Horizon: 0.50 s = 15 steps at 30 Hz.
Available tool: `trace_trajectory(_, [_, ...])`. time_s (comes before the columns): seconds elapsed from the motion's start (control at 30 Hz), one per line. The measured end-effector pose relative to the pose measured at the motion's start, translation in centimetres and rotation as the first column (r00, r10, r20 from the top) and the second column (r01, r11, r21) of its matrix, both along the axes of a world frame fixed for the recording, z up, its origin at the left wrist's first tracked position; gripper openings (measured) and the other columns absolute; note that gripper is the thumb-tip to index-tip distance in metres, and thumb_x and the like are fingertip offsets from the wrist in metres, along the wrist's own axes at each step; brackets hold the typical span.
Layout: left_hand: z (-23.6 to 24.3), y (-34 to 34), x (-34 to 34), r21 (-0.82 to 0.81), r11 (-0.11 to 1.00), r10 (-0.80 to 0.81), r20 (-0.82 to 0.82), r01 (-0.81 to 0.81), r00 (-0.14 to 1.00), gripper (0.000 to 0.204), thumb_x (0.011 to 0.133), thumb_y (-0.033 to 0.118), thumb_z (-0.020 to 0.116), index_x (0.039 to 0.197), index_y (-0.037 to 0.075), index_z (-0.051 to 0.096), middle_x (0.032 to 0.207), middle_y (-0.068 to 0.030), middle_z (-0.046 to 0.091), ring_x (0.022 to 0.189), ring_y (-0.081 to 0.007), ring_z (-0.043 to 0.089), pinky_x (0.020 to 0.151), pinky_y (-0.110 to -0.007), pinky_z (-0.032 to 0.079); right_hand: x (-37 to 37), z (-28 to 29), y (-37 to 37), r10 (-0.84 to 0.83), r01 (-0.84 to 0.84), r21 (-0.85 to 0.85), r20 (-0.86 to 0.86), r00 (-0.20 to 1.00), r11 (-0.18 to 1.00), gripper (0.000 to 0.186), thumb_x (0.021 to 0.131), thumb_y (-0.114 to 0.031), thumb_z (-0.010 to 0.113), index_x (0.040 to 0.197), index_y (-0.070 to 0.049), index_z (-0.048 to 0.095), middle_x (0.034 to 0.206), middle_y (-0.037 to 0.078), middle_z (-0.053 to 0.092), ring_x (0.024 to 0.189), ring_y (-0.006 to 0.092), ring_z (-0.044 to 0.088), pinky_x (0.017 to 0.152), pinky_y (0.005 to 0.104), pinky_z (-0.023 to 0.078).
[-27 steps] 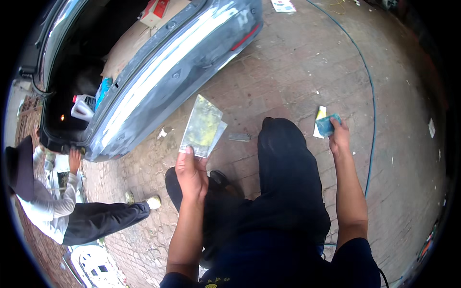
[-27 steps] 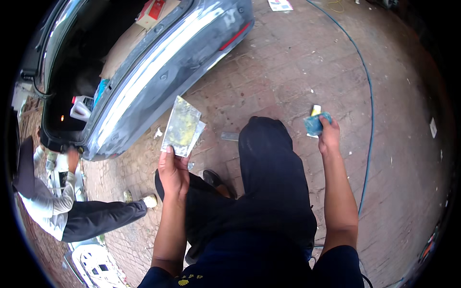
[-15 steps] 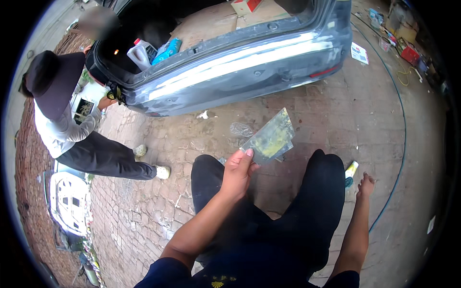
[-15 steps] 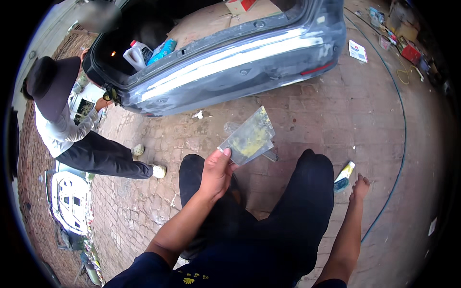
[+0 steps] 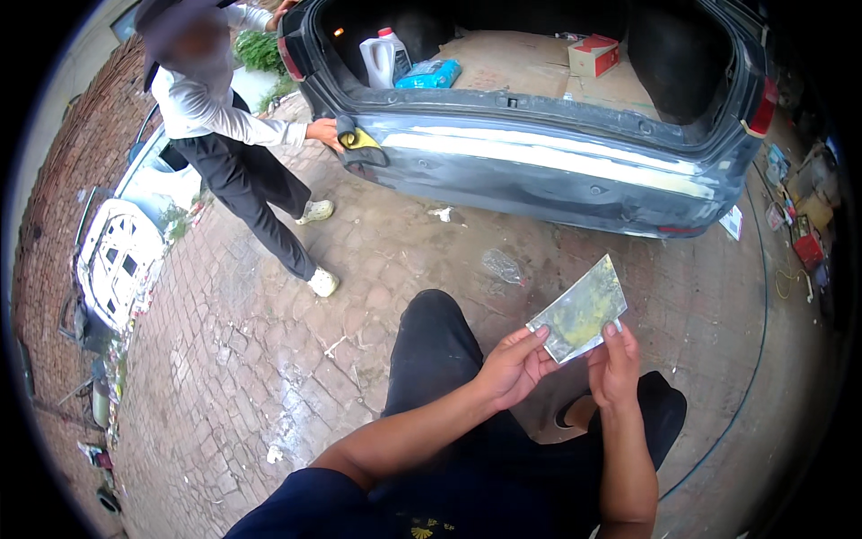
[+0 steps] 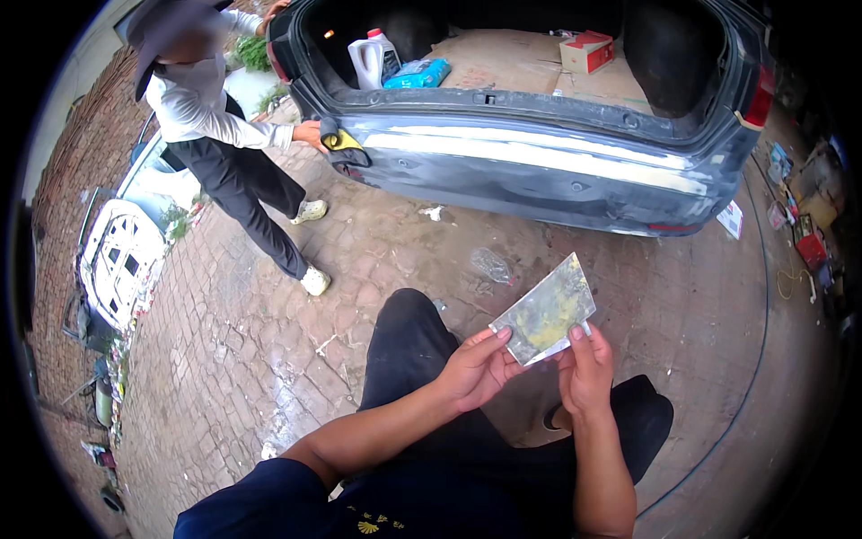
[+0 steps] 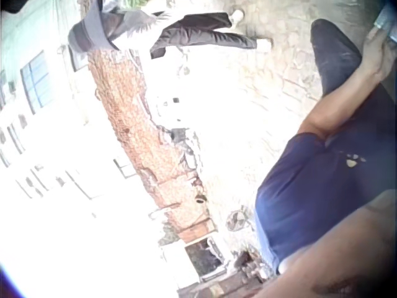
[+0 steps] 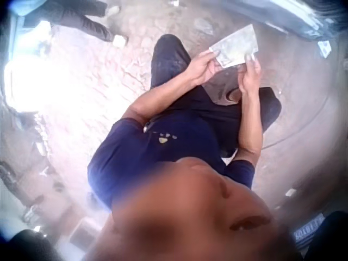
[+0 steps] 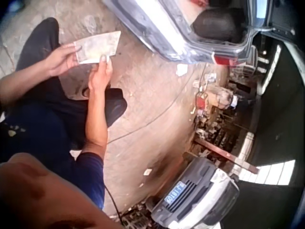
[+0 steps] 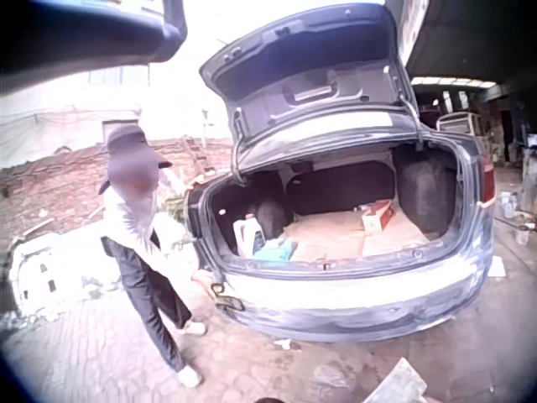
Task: The person handles sandpaper and a tube of filler. They squeeze yellow filler onto a sheet of sandpaper and then use a small piece of sandpaper to spread the filler onto a car bumper.
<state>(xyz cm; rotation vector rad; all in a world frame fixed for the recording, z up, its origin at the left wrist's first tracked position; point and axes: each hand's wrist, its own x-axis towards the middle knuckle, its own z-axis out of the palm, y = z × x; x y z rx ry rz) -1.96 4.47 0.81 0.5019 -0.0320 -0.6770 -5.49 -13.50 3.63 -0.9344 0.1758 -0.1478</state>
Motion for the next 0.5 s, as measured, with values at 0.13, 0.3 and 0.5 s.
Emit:
trace_trajectory(0.13, [-0.4,2.3,-0.8,-0.015,1.0,-0.021,-0.102,0.02,0.995,0.043,0.113,0.034,0.05,0.14,0.002,0.057,0.136,-0.0143,0.068,0.125,-0.0238,0.067,0.107,-0.04,0.054,-0.9,-3.8,0.3,0.11,-0.113,0.066,0.052,0.993,0.991,0.033,0.111,-0.028,0.055,0.127,0.0,0.064,0.114,0.009,0.072,0.098,0.019,0.07,0.082,0.0355,0.057])
trace_trajectory(0.3, [-1.9,3.3,-0.8,0.0,1.0,0.004,-0.164,-0.004,0.986,0.045,0.112,0.037,0.051,0.141,0.004,0.057,0.136,-0.0134,0.069,0.125,-0.0234,0.066,0.107,-0.039,0.053,0.1,-4.4,2.5,0.136,-0.133,0.159,-0.002,0.991,0.978,0.032,0.111,-0.029,0.054,0.122,0.0,0.064,0.107,0.009,0.072,0.089,0.0169,0.067,0.072,0.0337,0.055])
trace_trajectory(0.5, [-5.4,2.1,0.2,0.131,0.99,0.064,-0.114,-0.049,0.991,0.037,0.112,0.034,0.054,0.135,0.005,0.06,0.133,-0.0103,0.07,0.123,-0.0211,0.067,0.104,-0.037,0.053,1.3,-7.9,1.9,-0.199,0.148,-0.443,-0.071,0.977,0.884,0.022,0.109,-0.017,0.052,0.101,-0.003,0.068,0.085,0.002,0.067,0.072,0.0116,0.058,0.063,0.0287,0.045])
